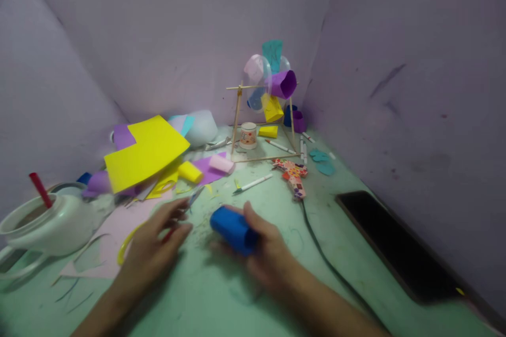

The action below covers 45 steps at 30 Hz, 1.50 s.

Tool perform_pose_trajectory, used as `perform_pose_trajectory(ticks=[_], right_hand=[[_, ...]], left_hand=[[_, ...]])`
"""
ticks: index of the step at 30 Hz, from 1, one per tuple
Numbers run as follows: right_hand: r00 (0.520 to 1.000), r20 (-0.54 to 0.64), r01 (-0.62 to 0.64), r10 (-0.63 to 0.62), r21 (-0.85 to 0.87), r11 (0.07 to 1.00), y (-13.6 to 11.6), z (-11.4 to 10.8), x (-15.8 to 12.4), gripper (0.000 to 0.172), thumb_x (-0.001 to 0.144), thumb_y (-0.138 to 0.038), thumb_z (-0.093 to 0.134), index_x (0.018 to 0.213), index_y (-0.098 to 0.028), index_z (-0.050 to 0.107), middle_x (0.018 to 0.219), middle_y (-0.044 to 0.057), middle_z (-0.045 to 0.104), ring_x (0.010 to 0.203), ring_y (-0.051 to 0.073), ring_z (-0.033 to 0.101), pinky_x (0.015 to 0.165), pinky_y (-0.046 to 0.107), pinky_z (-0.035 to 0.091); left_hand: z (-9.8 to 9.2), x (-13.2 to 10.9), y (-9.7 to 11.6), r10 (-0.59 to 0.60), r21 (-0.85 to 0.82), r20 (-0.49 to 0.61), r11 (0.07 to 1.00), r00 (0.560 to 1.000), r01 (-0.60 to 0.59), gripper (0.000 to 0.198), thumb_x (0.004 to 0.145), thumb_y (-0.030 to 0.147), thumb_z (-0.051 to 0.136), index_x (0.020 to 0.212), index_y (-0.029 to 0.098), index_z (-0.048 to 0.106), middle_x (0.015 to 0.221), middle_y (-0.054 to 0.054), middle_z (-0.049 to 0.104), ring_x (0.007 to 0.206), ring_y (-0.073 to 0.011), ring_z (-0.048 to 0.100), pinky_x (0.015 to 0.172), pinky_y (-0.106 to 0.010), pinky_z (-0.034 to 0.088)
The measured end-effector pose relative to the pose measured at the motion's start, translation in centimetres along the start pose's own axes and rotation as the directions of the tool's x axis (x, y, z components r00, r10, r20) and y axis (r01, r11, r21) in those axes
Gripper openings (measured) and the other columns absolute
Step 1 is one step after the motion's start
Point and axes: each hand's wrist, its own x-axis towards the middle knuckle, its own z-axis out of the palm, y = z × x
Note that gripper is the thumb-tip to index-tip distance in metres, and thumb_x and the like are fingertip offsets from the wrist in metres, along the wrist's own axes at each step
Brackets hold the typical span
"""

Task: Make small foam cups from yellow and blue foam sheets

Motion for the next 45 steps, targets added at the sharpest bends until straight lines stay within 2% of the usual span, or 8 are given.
perform_pose_trajectory(ticks=[4,11,17,27,32,40,42,45], right_hand=[[0.995,-0.098,0.025,-0.021,0.034,0.999,-1.0,0.1,0.0,0.056,0.076,-0.054,0.059,0.110,-0.009,0.059,0.094,0.014,0.067,0.081,0.025,0.066,0.077,0.041,0.052],[0.998,-0.060,0.029,-0.029,0.000,1.000,-0.7,0.3,-0.3,0.056,0.073,-0.057,0.061,0.099,-0.008,0.063,0.090,0.014,0.067,0.079,0.023,0.065,0.075,0.038,0.052],[0.993,-0.108,0.054,-0.054,0.003,0.999,-0.7,0.2,-0.3,0.057,0.071,-0.058,0.063,0.098,-0.009,0.062,0.091,0.013,0.067,0.080,0.023,0.067,0.085,0.039,0.050],[0.988,-0.098,0.124,-0.123,0.005,0.992,-0.5,-0.5,0.4,0.057,0.074,-0.061,0.058,0.101,-0.011,0.061,0.096,0.011,0.066,0.093,0.022,0.064,0.088,0.034,0.052],[0.984,-0.122,0.134,-0.131,0.017,0.991,-1.0,-0.2,0.2,0.055,0.078,-0.057,0.055,0.105,-0.010,0.059,0.096,0.010,0.066,0.086,0.018,0.065,0.088,0.032,0.053],[0.977,-0.096,0.196,-0.191,0.045,0.980,-0.9,-0.4,0.3,0.058,0.055,-0.049,0.079,0.095,-0.009,0.065,0.103,0.012,0.063,0.092,0.022,0.063,0.082,0.033,0.056],[0.977,-0.053,0.211,-0.208,0.048,0.976,-0.8,-0.6,0.3,0.050,0.055,-0.039,0.083,0.092,-0.011,0.067,0.101,0.010,0.064,0.090,0.022,0.063,0.082,0.034,0.056],[0.974,-0.019,0.228,-0.227,0.063,0.972,-0.8,-0.9,0.4,0.036,0.063,-0.030,0.080,0.092,-0.012,0.068,0.100,0.009,0.065,0.090,0.021,0.064,0.083,0.034,0.056]], left_hand=[[-2.3,0.4,-1.4,-0.123,0.534,-0.037,0.837,0.992,0.123,0.040,0.080,0.034,0.042,0.114,0.017,0.057,0.113,-0.014,0.062,0.107,-0.0336,0.055,0.083,-0.047,0.044],[-0.8,0.0,-0.2,-0.007,0.300,-0.001,0.954,1.000,0.007,0.032,0.081,0.038,0.042,0.100,0.020,0.060,0.098,-0.006,0.066,0.089,-0.0203,0.061,0.080,-0.031,0.047],[-1.3,0.4,-1.1,-0.223,0.651,0.065,0.748,0.973,0.128,0.036,0.081,0.026,0.036,0.110,0.018,0.056,0.113,-0.015,0.056,0.105,-0.0334,0.052,0.077,-0.045,0.044],[-1.4,0.6,-0.3,-0.312,0.663,0.073,0.725,0.947,0.188,0.041,0.074,0.020,0.039,0.113,0.012,0.049,0.100,-0.020,0.062,0.092,-0.0356,0.059,0.070,-0.040,0.044],[-2.0,0.6,-0.4,-0.346,0.576,-0.056,0.755,0.937,0.313,0.058,0.072,0.031,0.046,0.127,0.014,0.041,0.117,-0.019,0.060,0.101,-0.0352,0.058,0.079,-0.041,0.043],[-4.0,0.6,-0.2,-0.326,0.429,-0.173,0.824,0.929,0.369,0.042,0.063,0.029,0.054,0.104,0.020,0.057,0.104,-0.012,0.064,0.096,-0.0303,0.058,0.080,-0.039,0.043],[-4.6,0.7,-0.6,-0.347,0.237,-0.257,0.882,0.902,0.407,0.040,0.057,0.029,0.060,0.096,0.020,0.058,0.098,-0.010,0.064,0.093,-0.0291,0.058,0.081,-0.039,0.044],[-5.3,0.8,-1.4,-0.414,-0.408,-0.262,0.866,0.872,0.289,0.044,0.051,0.030,0.067,0.092,0.021,0.057,0.085,-0.005,0.064,0.078,-0.0224,0.061,0.067,-0.032,0.048]])
